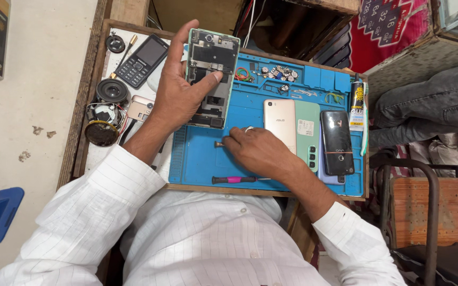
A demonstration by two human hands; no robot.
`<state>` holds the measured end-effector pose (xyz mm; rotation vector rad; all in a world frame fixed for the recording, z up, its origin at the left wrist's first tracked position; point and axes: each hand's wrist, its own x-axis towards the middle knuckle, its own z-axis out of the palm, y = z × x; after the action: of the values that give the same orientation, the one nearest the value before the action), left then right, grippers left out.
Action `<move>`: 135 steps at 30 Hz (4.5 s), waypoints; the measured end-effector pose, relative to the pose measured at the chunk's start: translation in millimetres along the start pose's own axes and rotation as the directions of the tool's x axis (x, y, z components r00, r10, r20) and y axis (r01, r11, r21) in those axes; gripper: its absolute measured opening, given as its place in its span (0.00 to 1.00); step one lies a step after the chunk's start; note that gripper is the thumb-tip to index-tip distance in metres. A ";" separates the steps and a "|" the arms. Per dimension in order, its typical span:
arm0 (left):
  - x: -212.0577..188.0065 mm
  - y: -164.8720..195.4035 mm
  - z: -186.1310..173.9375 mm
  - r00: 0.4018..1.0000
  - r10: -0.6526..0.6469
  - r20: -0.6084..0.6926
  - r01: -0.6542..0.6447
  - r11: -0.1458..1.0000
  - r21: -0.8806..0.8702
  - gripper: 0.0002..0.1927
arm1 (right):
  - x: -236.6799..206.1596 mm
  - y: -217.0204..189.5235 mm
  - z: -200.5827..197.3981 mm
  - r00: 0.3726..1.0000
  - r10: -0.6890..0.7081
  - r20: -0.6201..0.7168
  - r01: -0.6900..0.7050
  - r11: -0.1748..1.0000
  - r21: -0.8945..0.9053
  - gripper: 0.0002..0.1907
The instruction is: The person uses a screwdriver to remove screws from a disassembled smartphone and manipulates internal components on a blue work mat. They handle a small black part and a white cable, then place the phone down and pick up a different black smartphone from the table.
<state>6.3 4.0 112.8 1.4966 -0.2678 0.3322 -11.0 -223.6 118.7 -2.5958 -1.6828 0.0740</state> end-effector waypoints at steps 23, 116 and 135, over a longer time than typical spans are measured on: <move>-46.3 -19.1 28.3 0.951 -0.253 0.180 0.260 0.965 -0.015 0.39 | -43.6 27.6 36.4 0.403 0.705 -0.583 0.117 0.592 0.797 0.12; -45.9 -29.1 30.5 0.950 -0.298 0.098 0.298 0.954 0.008 0.41 | -24.6 21.7 33.0 0.631 0.630 -0.453 -0.018 0.595 0.804 0.13; -48.5 -29.9 29.7 0.956 -0.271 0.111 0.283 0.953 -0.105 0.39 | -50.5 58.2 38.5 0.403 0.638 -0.656 0.059 0.697 0.714 0.11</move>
<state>-26.5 -29.4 68.7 1.4109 -0.1470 0.0186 18.8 -293.0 77.2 -1.7528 -0.5551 -0.5206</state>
